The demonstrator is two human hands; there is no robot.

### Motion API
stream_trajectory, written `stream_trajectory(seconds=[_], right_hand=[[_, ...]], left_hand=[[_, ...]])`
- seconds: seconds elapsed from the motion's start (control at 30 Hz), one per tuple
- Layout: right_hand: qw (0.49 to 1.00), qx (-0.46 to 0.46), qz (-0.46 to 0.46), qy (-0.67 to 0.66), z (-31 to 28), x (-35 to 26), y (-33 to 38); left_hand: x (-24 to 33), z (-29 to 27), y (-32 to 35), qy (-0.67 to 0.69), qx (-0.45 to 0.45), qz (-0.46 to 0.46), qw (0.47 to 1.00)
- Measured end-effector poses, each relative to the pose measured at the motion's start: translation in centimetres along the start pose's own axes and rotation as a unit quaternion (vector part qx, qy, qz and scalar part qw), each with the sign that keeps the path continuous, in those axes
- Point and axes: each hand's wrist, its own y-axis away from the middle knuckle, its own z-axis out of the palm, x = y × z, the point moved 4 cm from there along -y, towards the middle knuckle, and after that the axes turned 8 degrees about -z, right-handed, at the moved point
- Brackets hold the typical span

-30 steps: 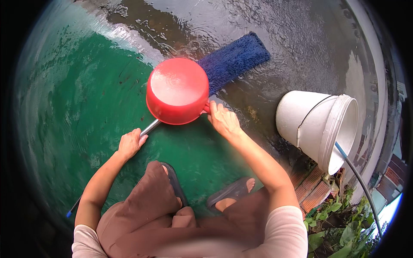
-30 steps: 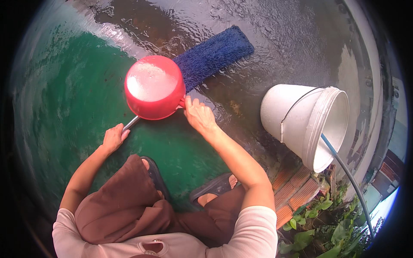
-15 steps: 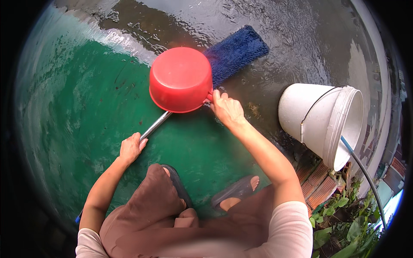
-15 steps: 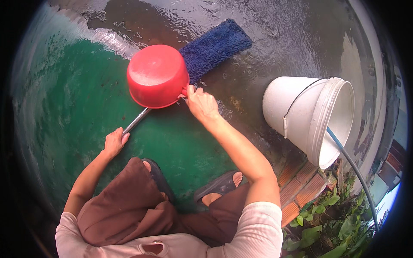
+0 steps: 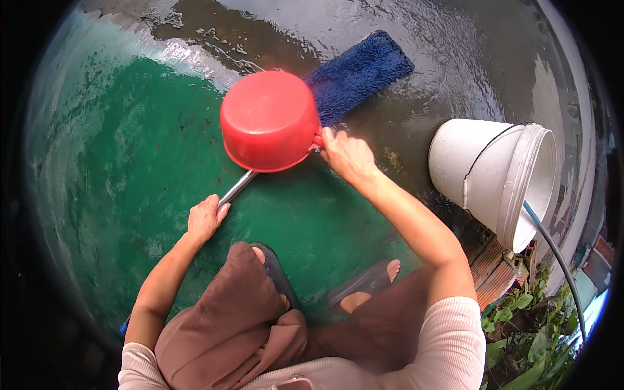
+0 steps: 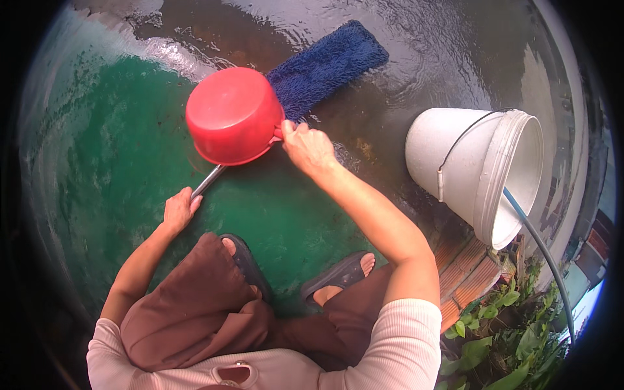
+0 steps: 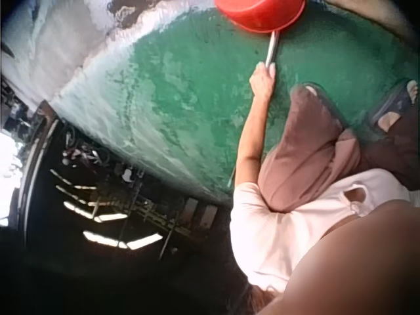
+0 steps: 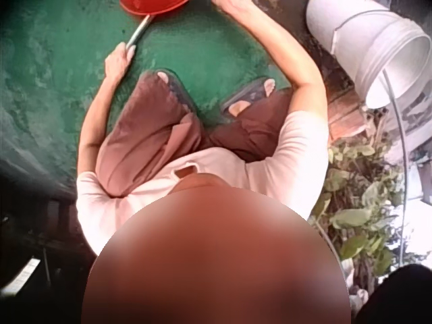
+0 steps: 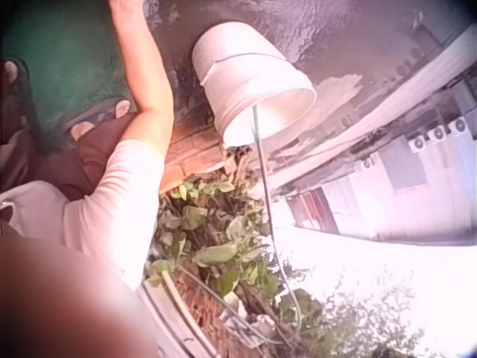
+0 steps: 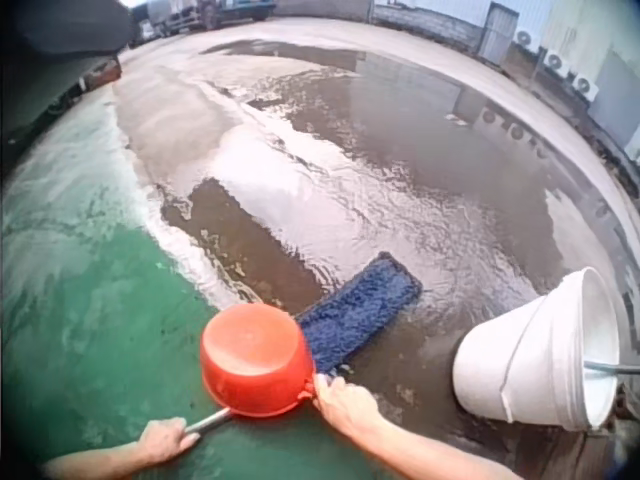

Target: The person mops a green-painted floor with a flat mop, then rinses the mop head with a hose and pours water from a red scoop onto the floor. The person continues mopping the wet area while another person is present nearby.

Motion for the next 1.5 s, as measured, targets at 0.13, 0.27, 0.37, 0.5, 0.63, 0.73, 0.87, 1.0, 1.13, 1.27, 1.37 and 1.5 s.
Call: stream_trajectory(seconds=[0.13, 0.27, 0.37, 0.5, 0.63, 0.73, 0.87, 1.0, 1.13, 1.27, 1.37, 1.5], right_hand=[[0.973, 0.067, 0.216, 0.051, -3.7, 14.6, -1.7], [0.965, 0.094, 0.240, 0.058, -7.3, 15.6, -2.2], [0.991, 0.057, 0.117, -0.006, -5.3, 4.6, -1.3], [1.000, 0.003, 0.001, 0.005, -0.7, 0.0, -0.8], [0.960, 0.097, 0.260, 0.043, -3.0, 15.1, 0.0], [0.942, 0.111, 0.312, 0.054, -4.9, 17.9, 2.0], [0.977, 0.093, 0.194, -0.008, -3.2, 9.2, 3.8], [1.000, 0.020, -0.010, -0.015, 2.1, 0.9, 5.4], [0.961, 0.091, 0.260, -0.011, 0.1, 14.2, 5.9], [0.921, 0.122, 0.362, -0.075, -8.5, 18.6, 8.6], [0.869, 0.176, 0.337, -0.317, -18.0, 15.3, 12.0], [0.857, 0.280, 0.258, -0.347, -28.7, 13.9, 21.7]], left_hand=[[0.5, 0.0, 0.2, -0.001, -0.008, -0.006, 1.000], [0.2, 0.1, 0.1, -0.004, 0.009, -0.002, 1.000], [0.4, 0.3, 0.4, -0.003, 0.013, -0.008, 1.000], [-0.1, 0.3, 0.2, -0.013, 0.001, -0.004, 1.000], [0.4, -0.2, 0.1, -0.004, 0.002, 0.008, 1.000], [0.9, -0.2, 0.3, 0.006, -0.007, 0.007, 1.000], [0.1, -0.2, 0.0, 0.017, 0.001, 0.006, 1.000], [-0.5, 0.0, -0.2, -0.002, -0.014, -0.001, 1.000], [0.2, -0.4, 0.2, -0.009, 0.000, 0.014, 1.000], [1.7, -1.1, -0.2, -0.079, -0.057, 0.013, 0.995], [3.4, -1.3, -0.8, -0.285, -0.072, 0.013, 0.956], [17.0, -9.5, -5.0, -0.171, 0.036, 0.152, 0.973]])
